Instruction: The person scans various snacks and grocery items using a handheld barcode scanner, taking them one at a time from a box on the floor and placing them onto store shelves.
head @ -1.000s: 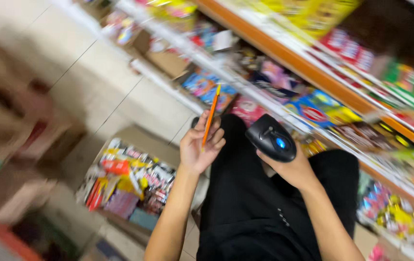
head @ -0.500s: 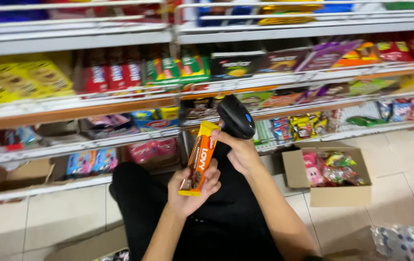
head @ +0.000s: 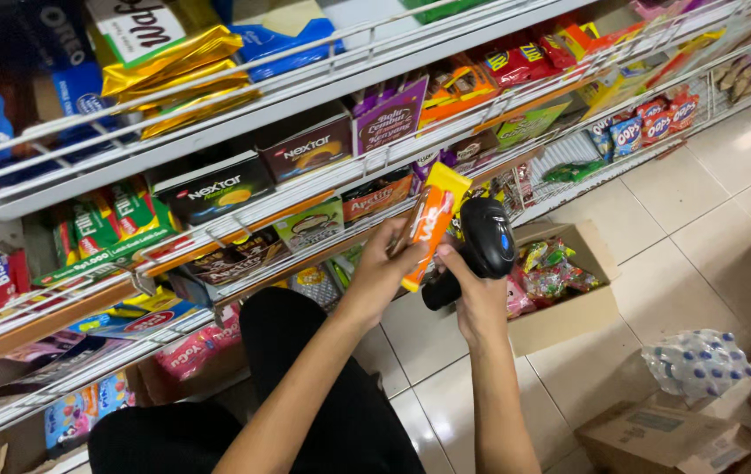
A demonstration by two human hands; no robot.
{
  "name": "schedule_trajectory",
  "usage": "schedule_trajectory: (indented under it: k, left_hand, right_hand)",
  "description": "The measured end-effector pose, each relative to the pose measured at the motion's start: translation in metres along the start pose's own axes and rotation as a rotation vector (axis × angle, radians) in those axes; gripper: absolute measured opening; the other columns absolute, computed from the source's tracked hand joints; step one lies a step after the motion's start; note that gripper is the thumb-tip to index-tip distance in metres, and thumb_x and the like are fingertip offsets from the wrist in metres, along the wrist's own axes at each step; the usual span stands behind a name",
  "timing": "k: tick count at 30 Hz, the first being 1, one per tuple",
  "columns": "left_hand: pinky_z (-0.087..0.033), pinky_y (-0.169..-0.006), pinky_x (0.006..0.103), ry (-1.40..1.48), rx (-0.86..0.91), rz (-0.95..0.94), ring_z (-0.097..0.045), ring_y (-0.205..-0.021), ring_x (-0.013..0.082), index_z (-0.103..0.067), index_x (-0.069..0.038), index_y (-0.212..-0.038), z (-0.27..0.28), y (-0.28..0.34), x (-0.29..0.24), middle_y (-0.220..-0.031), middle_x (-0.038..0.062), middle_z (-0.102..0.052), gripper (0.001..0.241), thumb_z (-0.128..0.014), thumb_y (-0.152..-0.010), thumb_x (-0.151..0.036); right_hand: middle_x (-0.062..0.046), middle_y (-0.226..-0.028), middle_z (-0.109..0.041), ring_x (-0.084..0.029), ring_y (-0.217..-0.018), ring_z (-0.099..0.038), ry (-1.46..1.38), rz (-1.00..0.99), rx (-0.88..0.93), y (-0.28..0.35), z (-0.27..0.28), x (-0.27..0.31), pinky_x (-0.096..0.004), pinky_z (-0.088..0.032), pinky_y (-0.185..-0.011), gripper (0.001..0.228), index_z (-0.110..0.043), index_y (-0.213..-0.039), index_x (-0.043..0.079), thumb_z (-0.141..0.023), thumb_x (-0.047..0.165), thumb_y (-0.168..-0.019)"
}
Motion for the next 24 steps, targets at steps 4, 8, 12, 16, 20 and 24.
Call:
schedule_trajectory:
  k: [4, 8, 12, 16, 20, 24]
  left_hand:
    - [-0.053, -0.083, 0.0283, -0.009, -0.073, -0.127, -0.062, -0.093, 0.011, -0.055, -0.004, -0.129, -0.047, -0.05, 0.013, -0.105, 0.003, -0.066, 0.036, -0.064, -0.095, -0.013]
    - [-0.045, -0.073, 0.033, 0.175, -0.167, 0.0, -0.053, -0.093, 0.0161, -0.045, -0.008, -0.143, -0.08, -0.084, 0.031, -0.111, 0.008, -0.058, 0.044, -0.062, -0.103, -0.018]
    - [-0.054, -0.079, 0.03, 0.26, -0.217, -0.03, -0.059, -0.102, 0.0146, -0.043, -0.01, -0.136, -0.09, -0.118, 0.02, -0.117, 0.004, -0.053, 0.044, -0.059, -0.096, -0.019]
    - [-0.057, -0.088, 0.0325, 0.082, -0.285, -0.215, -0.056, -0.106, 0.0153, -0.043, -0.01, -0.135, -0.073, -0.136, 0.011, -0.119, 0.002, -0.045, 0.047, -0.06, -0.091, -0.01]
    - [-0.046, -0.094, 0.0307, -0.256, -0.307, -0.307, -0.053, -0.102, 0.0185, -0.061, -0.004, -0.12, -0.051, -0.13, 0.007, -0.115, 0.008, -0.048, 0.028, -0.061, -0.092, -0.007]
    - [-0.044, -0.094, 0.0299, -0.307, -0.33, -0.278, -0.054, -0.104, 0.0181, -0.064, -0.004, -0.112, -0.038, -0.124, 0.007, -0.111, 0.008, -0.054, 0.023, -0.061, -0.089, -0.008]
  right_hand:
    - [-0.006, -0.107, -0.066, -0.015, -0.093, -0.064, -0.052, 0.034, -0.01, -0.014, 0.011, 0.008, -0.031, -0.052, -0.08, 0.048, -0.062, -0.131, 0.002, -0.077, -0.001, -0.086]
    - [-0.003, -0.119, -0.068, -0.014, -0.107, -0.065, -0.174, 0.05, -0.086, -0.038, 0.011, 0.019, -0.029, -0.053, -0.093, 0.054, -0.059, -0.134, 0.004, -0.076, -0.001, -0.083]
    - [-0.004, -0.115, -0.069, -0.014, -0.105, -0.065, -0.145, 0.153, -0.12, -0.09, 0.013, 0.035, -0.03, -0.052, -0.093, 0.05, -0.063, -0.132, 0.002, -0.078, -0.001, -0.084]
    - [-0.007, -0.097, -0.07, -0.018, -0.087, -0.069, -0.172, 0.127, -0.072, -0.157, 0.007, 0.044, -0.032, -0.055, -0.077, 0.039, -0.066, -0.12, 0.002, -0.077, -0.001, -0.083]
    - [-0.005, -0.083, -0.064, -0.018, -0.069, -0.064, -0.136, 0.013, -0.011, -0.226, -0.007, 0.041, -0.032, -0.051, -0.059, 0.031, -0.065, -0.109, 0.004, -0.079, 0.004, -0.081]
    - [-0.007, -0.078, -0.06, -0.021, -0.069, -0.066, -0.14, -0.207, 0.081, -0.265, -0.018, 0.025, -0.034, -0.054, -0.056, 0.028, -0.066, -0.106, 0.003, -0.08, 0.013, -0.083]
Point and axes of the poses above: each hand's wrist, its own y-axis away from the middle knuckle, its own z-axis out of the back of the hand, x = y × z, the point moved 4 cm from there along -y, towards the middle knuckle
